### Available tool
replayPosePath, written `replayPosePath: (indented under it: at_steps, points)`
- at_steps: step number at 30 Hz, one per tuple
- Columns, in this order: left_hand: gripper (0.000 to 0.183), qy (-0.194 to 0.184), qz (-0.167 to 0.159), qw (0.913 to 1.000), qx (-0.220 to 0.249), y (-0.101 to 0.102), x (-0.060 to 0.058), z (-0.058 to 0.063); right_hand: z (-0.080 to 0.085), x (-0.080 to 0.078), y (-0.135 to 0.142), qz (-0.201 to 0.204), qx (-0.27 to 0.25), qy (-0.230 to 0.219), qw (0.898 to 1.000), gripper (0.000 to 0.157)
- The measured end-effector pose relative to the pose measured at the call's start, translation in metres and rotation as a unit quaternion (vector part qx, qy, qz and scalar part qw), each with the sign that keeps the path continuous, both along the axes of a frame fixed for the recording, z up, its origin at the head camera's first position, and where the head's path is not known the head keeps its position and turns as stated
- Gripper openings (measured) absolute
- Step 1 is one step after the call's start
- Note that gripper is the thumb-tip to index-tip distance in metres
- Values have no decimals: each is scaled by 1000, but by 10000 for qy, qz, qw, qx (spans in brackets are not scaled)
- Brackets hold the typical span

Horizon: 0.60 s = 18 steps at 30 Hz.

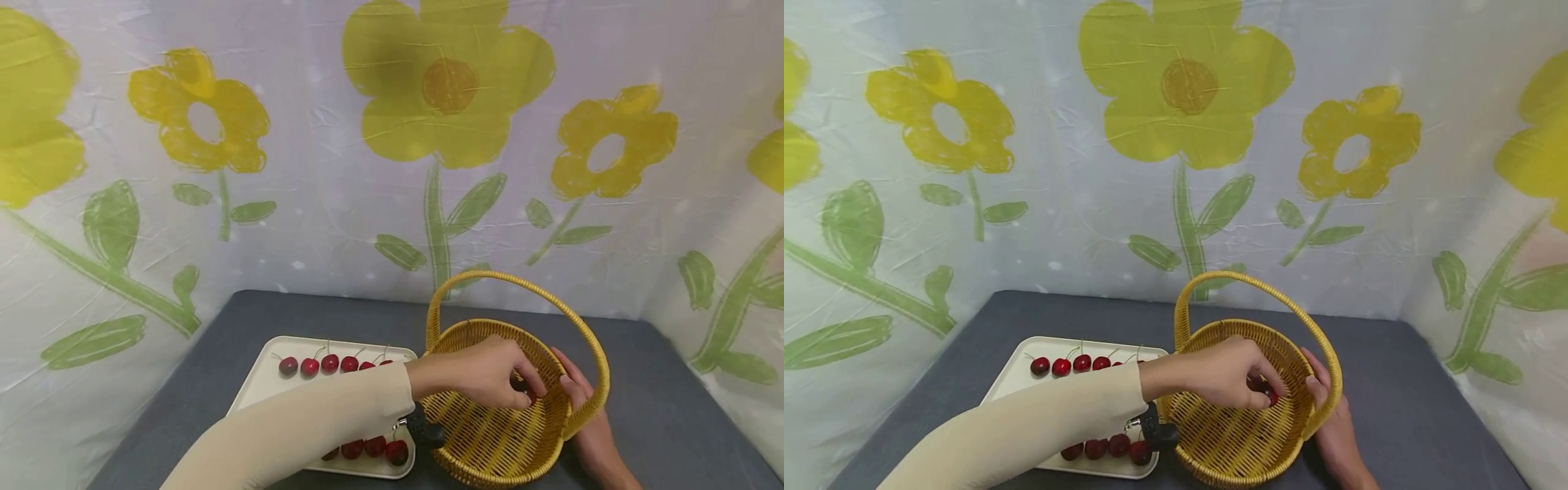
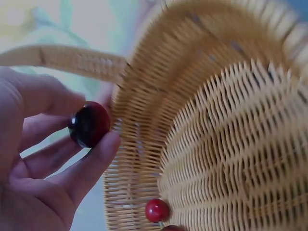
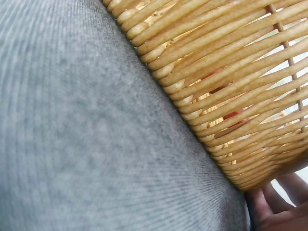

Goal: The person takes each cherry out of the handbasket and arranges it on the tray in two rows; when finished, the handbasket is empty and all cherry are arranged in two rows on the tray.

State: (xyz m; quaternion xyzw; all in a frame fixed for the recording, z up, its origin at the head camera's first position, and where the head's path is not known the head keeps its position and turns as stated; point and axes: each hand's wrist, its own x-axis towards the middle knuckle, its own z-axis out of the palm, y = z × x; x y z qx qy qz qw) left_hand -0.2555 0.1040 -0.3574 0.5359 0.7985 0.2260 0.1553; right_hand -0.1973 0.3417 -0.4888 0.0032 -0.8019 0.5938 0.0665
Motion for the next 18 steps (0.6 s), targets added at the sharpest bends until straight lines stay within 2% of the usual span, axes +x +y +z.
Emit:
replayPosePath:
  at_steps: [3, 7, 11, 14, 18]
  points:
    - [24, -263, 131, 9992, 266, -23, 12, 5, -1, 0, 0, -12, 70, 65, 10000, 58]
    - [25, -510, 220, 9963, 661, -58, 29, 5, -3, 1, 1, 107, -112, 246, 9996, 58]
    - [26, -935, 221, 9871, 1279, -95, 47, 0, -5, 1, 4, 231, -365, 324, 9985, 58]
    - [28, -981, 249, 9793, 1751, -124, 60, -4, -5, 1, 4, 221, -321, 247, 9989, 59]
    - [29, -568, 437, 9731, 2192, -163, 74, -11, -5, 1, 4, 160, -392, 33, 9991, 60]
